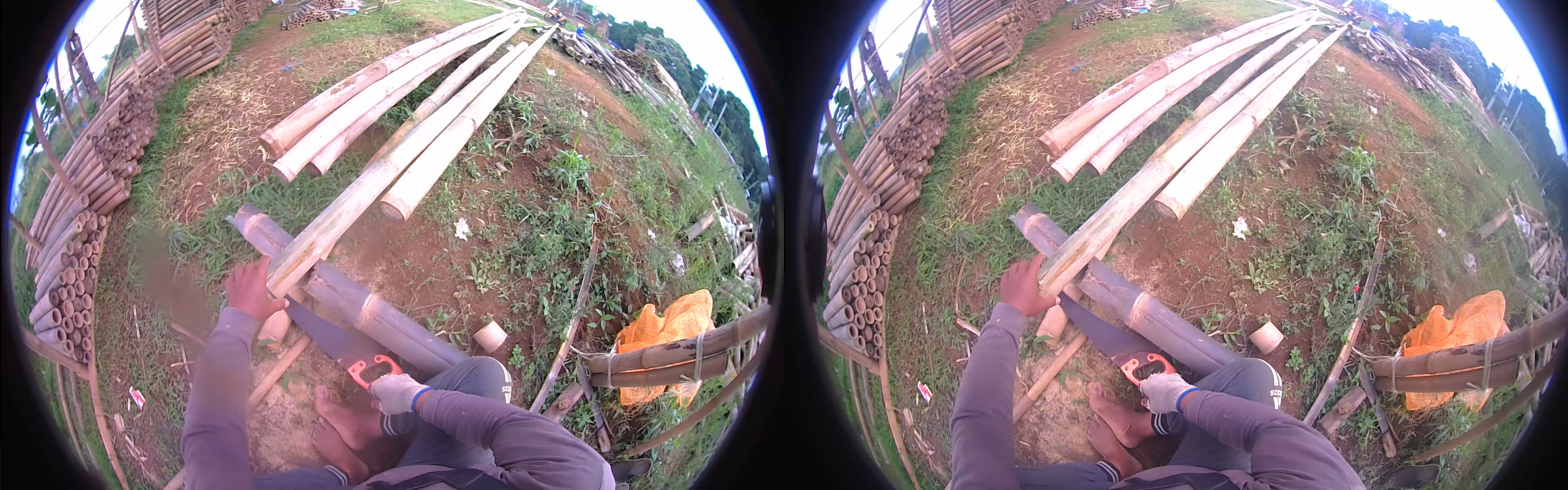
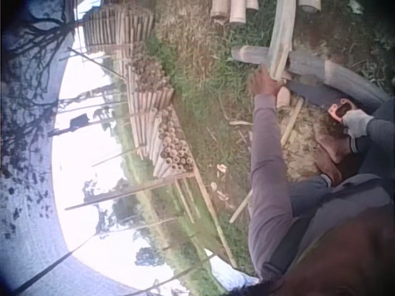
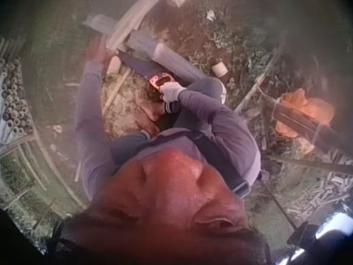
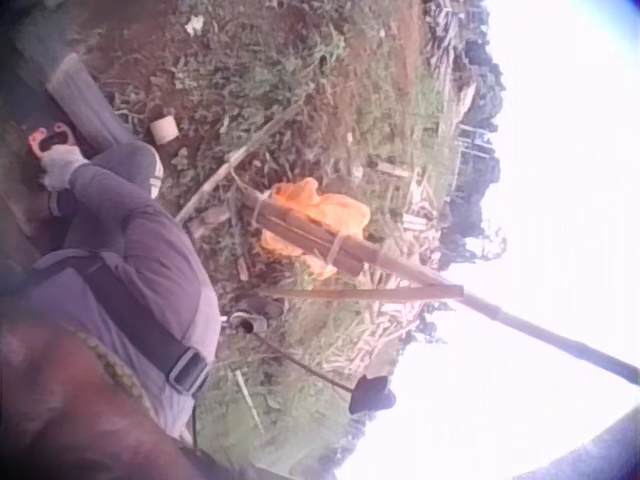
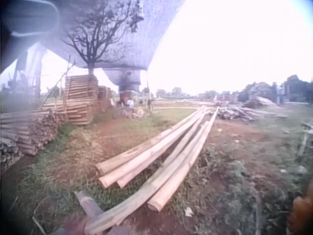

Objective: The person sits on the ground and uses a hand saw to cut long bamboo poles into shorter sections. They position each pole on a support log, saw through it, and then move the cut pieces aside.

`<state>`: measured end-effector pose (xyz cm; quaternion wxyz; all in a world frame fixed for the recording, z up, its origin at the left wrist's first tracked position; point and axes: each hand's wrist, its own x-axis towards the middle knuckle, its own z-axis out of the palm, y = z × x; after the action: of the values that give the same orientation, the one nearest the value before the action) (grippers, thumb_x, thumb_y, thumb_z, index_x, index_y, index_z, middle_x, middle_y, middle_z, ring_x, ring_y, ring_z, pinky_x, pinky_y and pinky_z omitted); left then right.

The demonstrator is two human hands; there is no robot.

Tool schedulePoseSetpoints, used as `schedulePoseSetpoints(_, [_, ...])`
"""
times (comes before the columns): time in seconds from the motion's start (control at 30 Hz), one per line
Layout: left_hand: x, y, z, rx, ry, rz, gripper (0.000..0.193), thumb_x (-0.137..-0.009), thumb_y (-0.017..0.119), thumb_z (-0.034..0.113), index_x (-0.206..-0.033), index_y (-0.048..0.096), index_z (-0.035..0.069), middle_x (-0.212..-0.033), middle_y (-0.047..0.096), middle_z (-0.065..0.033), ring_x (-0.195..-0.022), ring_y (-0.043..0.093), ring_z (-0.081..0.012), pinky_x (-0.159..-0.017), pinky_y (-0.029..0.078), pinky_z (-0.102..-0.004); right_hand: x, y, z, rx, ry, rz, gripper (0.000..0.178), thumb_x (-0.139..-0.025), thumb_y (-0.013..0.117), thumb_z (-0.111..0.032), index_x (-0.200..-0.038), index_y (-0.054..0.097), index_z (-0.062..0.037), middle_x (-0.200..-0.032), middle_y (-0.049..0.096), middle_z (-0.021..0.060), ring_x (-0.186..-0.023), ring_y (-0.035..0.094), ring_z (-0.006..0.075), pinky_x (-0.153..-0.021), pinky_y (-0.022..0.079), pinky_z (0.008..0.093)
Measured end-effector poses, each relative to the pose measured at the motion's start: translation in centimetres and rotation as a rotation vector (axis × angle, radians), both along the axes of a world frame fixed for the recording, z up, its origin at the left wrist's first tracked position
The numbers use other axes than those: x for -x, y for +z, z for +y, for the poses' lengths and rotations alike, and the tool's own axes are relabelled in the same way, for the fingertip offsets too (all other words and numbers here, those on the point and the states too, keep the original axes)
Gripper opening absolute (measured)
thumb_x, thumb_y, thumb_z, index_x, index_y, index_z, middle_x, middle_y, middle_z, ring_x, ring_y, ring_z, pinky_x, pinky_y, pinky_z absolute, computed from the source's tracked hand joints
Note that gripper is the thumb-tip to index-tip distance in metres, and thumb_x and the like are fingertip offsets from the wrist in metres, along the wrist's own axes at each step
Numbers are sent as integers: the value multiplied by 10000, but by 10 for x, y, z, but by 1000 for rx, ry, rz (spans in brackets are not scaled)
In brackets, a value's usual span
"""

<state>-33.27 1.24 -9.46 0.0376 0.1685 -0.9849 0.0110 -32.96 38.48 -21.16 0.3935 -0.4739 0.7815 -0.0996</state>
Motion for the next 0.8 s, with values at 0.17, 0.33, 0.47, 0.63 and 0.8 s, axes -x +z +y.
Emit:
schedulePoseSetpoints(0.17, [85, -49, -17, -205, 109, -262, 1120, -649, 1015, 443, -1541, 426, 109, -1348, 686, -213, -1223, 702, -430, -1052, 544, -539, 8, -6, -5, -142, 30, -114, 366, -1020, 709, -350, -1260, 748, -77, -1179, 785, 207, -1150, 749, 417, -950, 592, 552])
schedulePoseSetpoints(0.33, [82, -69, -19, -267, 107, -154, 1040, -668, 999, 359, -1499, 438, 80, -1344, 667, -263, -1177, 714, -460, -989, 596, -531, 10, -19, -4, -118, -47, -157, 378, -1028, 715, -355, -1296, 722, -88, -1188, 777, 206, -1170, 732, 424, -966, 579, 535])
schedulePoseSetpoints(0.47, [35, 0, -10, -314, 117, -123, 1033, -666, 985, 335, -1510, 455, 65, -1362, 652, -266, -1221, 690, -464, -1029, 576, -533, 16, 2, -8, -226, -36, -159, 386, -1035, 704, -359, -1264, 755, -52, -1241, 772, 227, -1203, 735, 414, -1005, 574, 544])
schedulePoseSetpoints(0.63, [-117, 45, -46, -174, 82, 4, 1152, -610, 1005, 336, -1578, 446, 55, -1377, 655, -244, -1258, 662, -460, -1069, 549, -524, 13, -33, -6, -133, -91, -123, 417, -1016, 738, -368, -1313, 754, -76, -1187, 778, 240, -1175, 731, 423, -1013, 562, 501])
schedulePoseSetpoints(0.8, [-312, 87, -50, -182, 325, -173, 1148, -552, 999, 270, -1544, 463, 54, -1366, 655, -224, -1276, 639, -444, -1097, 513, -542, 20, 11, -16, -97, -240, -166, 466, -1024, 742, -410, -1254, 771, -6, -1049, 783, 269, -1099, 755, 418, -932, 580, 509])
